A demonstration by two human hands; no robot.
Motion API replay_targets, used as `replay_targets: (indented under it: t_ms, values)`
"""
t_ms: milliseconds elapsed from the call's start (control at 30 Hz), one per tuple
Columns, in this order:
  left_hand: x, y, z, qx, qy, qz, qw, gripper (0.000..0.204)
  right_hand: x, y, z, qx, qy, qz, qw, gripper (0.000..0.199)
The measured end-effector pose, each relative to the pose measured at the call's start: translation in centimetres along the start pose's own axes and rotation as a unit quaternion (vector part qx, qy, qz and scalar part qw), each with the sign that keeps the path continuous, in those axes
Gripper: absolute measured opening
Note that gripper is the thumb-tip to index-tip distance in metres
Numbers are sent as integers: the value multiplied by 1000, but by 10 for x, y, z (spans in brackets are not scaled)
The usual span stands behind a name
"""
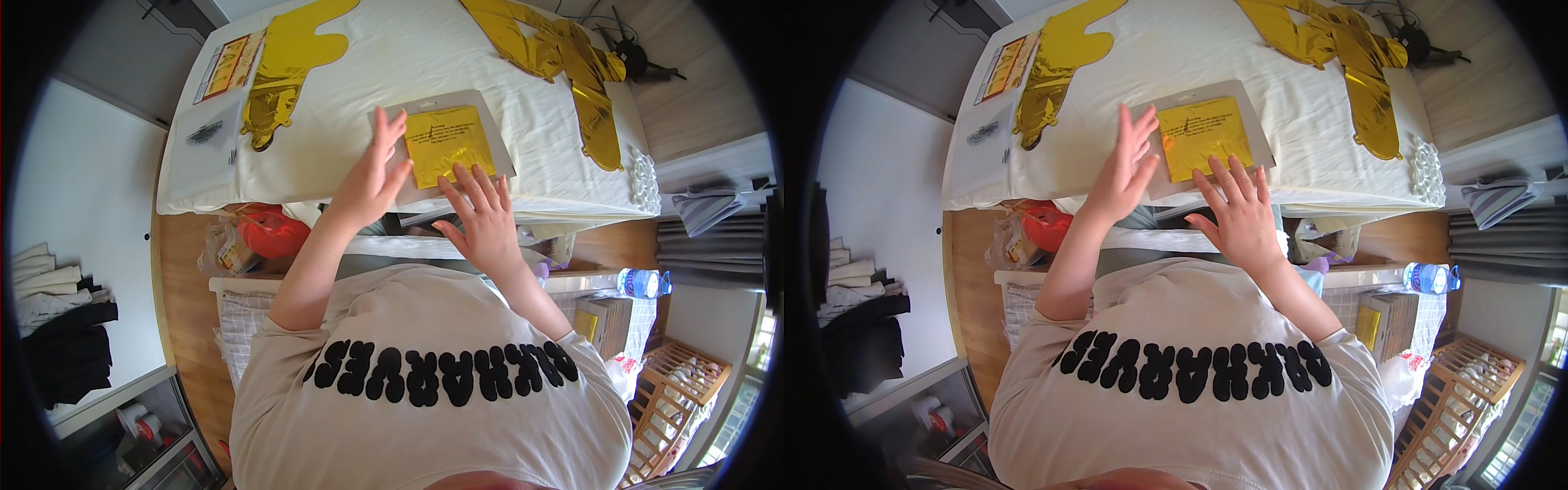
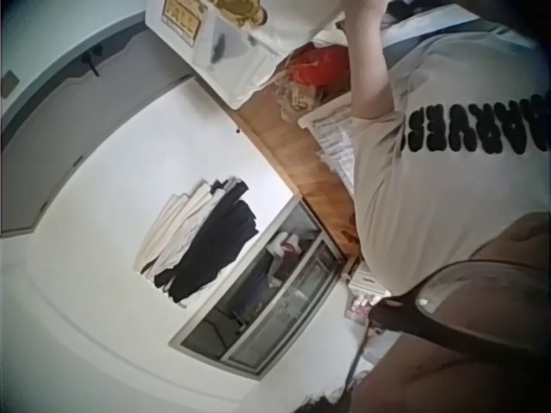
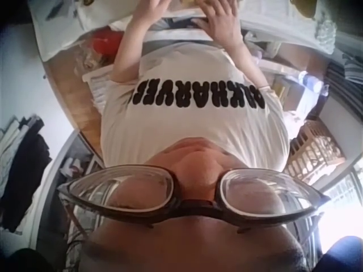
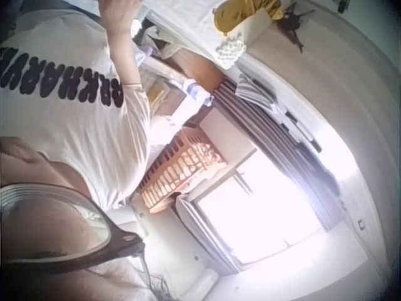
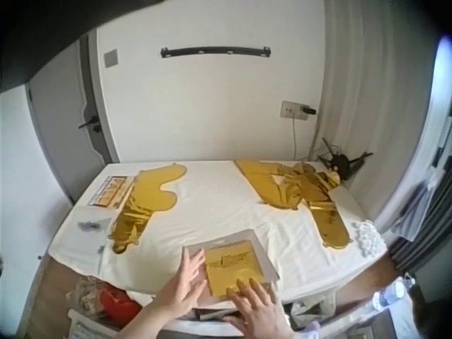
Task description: Folding and inserting gold foil products into cardboard and plastic packaging.
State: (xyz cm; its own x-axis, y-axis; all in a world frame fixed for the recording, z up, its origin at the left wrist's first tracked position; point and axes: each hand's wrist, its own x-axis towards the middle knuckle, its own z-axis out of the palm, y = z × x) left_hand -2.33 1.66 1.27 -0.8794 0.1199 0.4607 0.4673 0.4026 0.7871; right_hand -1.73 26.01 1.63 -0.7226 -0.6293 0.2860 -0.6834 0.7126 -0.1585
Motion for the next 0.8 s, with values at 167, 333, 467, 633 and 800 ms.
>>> replay_targets:
  t_ms: [167,333,467,633,800]
  values:
    - [23,-14,-10,-122,91,-31,988,77,4,3,0,13,-5,-11,1000,66]
    - [53,-22,-21,40,32,-51,997,66,7,5,-1,17,-3,-25,1000,62]
    - [68,-34,-8,29,-59,-56,996,62,7,7,-2,53,-14,-23,998,64]
    - [74,-29,4,7,-93,-40,995,63,7,12,0,77,-9,-11,997,62]
    - [88,-21,16,253,-167,24,953,58,6,13,1,81,-11,-7,997,60]
